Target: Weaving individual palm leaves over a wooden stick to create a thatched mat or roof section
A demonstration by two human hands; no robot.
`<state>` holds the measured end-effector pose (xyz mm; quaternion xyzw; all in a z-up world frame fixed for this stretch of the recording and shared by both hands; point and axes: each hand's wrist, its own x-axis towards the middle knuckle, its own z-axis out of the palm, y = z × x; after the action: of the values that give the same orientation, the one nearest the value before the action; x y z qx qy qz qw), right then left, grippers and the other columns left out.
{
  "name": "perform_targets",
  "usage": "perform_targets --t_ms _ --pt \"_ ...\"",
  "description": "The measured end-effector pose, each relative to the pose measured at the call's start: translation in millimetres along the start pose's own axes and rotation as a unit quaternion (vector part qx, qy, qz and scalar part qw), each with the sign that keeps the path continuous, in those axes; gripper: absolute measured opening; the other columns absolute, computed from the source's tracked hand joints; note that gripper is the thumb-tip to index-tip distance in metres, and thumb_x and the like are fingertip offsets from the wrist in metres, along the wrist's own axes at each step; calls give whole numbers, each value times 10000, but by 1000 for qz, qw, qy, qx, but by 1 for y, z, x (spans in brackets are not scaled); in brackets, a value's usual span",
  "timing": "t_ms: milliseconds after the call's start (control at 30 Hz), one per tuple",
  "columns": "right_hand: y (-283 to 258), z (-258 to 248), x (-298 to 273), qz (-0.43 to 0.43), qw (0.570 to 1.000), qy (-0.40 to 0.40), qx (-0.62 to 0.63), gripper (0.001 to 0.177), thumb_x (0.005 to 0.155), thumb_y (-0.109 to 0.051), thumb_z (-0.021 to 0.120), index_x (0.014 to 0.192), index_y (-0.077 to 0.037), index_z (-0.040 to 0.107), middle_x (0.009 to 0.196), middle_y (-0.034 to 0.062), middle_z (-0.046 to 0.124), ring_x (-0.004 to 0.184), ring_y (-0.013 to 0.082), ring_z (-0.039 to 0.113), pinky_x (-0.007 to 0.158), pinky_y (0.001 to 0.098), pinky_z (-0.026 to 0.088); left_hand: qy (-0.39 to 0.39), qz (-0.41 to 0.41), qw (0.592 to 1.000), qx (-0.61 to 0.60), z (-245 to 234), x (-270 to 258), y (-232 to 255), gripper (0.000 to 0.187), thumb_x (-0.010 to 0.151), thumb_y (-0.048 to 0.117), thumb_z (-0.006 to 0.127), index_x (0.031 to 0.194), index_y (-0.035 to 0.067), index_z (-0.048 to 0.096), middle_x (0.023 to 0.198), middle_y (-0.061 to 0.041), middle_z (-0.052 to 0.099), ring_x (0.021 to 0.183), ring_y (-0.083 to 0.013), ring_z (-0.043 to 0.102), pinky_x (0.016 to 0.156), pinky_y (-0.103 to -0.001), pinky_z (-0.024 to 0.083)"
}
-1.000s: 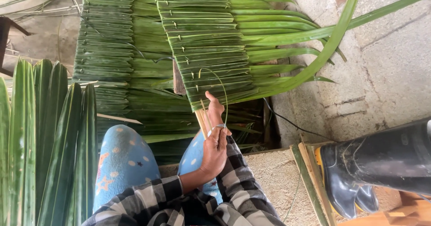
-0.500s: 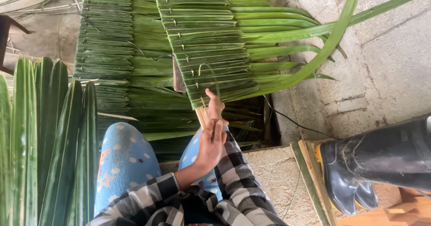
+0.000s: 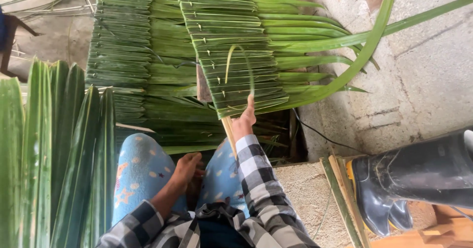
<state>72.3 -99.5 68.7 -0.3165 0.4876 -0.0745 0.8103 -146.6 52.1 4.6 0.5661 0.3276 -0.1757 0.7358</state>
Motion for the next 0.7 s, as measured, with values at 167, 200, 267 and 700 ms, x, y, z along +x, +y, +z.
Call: perform_targets --t_ms 167,200,267,700 --pt "-13 -55 -41 -351 738 -278 -505 1038 794 28 638 1649 -194 93 1646 216 192 1500 373 278 1290 406 266 6 -15 995 -99 -8 26 29 456 978 334 682 1288 1 645 955 -276 723 687 -355 726 587 -472 629" --pt "-14 -56 -38 -339 741 -288 -503 1014 794 26 589 1645 -235 103 1635 211 203 1402 359 414 1224 414 377 3 -13 993 -116 -8 29 33 455 983 344 676 1276 -3 656 959 -277 724 689 -353 731 594 -471 633" --pt "-14 -45 -16 -328 743 -295 -503 995 794 24 540 1642 -276 113 1625 207 213 1305 344 550 1158 422 488 -3 -12 991 -135 -8 36 36 454 987 354 670 1263 -6 668 964 -279 725 691 -350 736 601 -471 638" --pt "-8 -28 113 59 975 -130 -169 771 730 -404 972 1268 -121 498 1196 191 553 1022 339 700 896 554 616 -9 -43 985 -167 -1 33 46 482 960 374 687 1245 -15 674 930 -252 713 644 -311 705 560 -429 633"
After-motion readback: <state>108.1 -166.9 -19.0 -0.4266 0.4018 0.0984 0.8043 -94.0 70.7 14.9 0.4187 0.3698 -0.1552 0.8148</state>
